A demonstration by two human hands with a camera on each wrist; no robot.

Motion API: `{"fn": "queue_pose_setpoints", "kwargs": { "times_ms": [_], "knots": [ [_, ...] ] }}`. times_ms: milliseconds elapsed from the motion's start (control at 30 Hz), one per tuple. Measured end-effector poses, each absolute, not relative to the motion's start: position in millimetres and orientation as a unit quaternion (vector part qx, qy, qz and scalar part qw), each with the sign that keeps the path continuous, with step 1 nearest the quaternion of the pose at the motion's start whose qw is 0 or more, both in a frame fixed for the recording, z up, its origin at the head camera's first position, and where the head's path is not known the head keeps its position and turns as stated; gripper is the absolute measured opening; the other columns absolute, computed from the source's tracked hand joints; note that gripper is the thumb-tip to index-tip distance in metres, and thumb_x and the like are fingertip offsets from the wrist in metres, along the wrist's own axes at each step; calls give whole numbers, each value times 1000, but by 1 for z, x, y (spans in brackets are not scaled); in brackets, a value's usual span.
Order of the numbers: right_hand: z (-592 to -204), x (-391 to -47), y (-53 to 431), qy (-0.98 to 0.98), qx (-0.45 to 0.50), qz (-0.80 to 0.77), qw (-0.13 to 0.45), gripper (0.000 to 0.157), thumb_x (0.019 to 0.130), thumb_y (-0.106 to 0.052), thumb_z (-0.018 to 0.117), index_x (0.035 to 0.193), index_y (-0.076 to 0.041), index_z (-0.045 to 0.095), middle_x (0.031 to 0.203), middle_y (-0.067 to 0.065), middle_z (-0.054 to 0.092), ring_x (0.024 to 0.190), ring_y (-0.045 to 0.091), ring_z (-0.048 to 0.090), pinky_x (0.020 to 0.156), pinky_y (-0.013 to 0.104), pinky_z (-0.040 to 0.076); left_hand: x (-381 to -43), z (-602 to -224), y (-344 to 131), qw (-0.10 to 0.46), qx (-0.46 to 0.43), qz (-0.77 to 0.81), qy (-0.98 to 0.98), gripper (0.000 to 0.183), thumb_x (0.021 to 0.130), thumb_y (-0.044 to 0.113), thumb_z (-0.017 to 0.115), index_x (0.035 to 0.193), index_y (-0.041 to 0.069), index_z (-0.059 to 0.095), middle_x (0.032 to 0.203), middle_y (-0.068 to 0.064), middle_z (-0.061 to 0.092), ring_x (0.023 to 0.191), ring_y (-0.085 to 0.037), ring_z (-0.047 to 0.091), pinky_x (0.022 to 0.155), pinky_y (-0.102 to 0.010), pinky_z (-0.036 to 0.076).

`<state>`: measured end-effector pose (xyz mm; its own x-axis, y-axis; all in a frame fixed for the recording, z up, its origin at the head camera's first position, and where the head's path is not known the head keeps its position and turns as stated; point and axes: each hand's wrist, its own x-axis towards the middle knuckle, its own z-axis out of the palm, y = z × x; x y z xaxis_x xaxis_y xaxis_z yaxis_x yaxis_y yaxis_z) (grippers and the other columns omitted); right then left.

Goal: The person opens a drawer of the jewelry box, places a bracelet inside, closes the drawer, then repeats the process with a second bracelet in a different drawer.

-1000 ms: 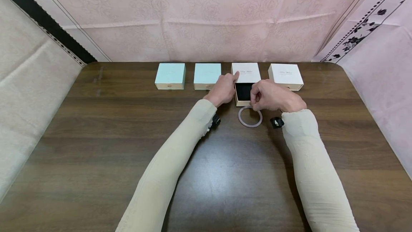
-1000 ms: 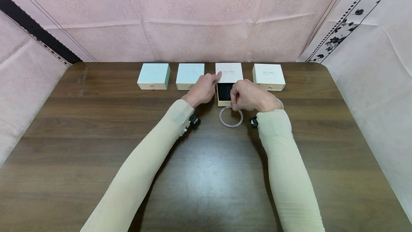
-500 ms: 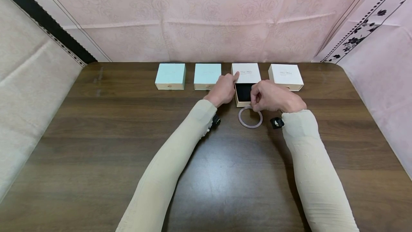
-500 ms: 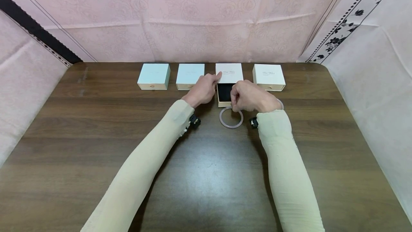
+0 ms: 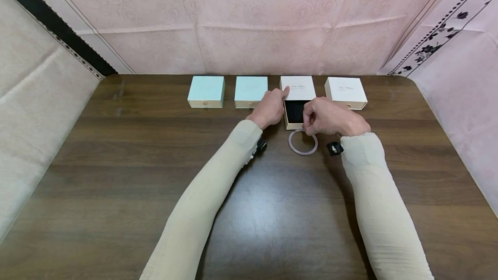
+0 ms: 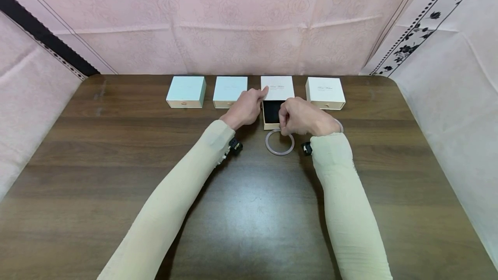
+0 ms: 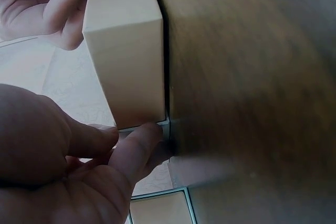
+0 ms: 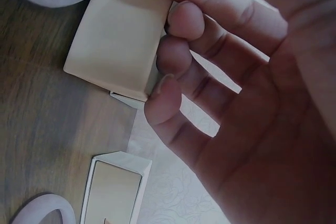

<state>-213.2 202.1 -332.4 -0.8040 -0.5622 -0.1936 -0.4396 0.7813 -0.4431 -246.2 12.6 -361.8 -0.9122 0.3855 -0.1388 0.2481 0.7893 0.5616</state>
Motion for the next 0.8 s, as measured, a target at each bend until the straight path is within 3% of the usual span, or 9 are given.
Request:
{"fn": "queue_pose_setpoints", "kwargs": {
  "times_ms": [133,500,800],
  "knots": [
    [-334,-213,202,927,-273,-200,163,19,75,-1,75,65,-16,69,78,-3,64,69,12,54,61,28,44,-246,-362,13,122,169,279,937,56,108,2,35,162,13,24,137,-18,62,84,-20,54,75,-27,45],
    [-335,-214,202,929,-272,-199,153,20,76,-1,74,66,-17,69,77,-4,66,67,12,55,61,27,45,-246,-362,13,111,173,279,938,55,108,2,35,162,13,26,156,-14,49,109,-19,59,84,-28,47],
    [-337,-210,204,932,-261,-201,149,19,78,-3,72,68,-20,71,83,-5,67,71,14,55,65,29,45,-246,-361,13,130,167,278,937,57,108,2,33,163,14,22,157,-14,47,92,-22,57,80,-29,46]
  ]
}}
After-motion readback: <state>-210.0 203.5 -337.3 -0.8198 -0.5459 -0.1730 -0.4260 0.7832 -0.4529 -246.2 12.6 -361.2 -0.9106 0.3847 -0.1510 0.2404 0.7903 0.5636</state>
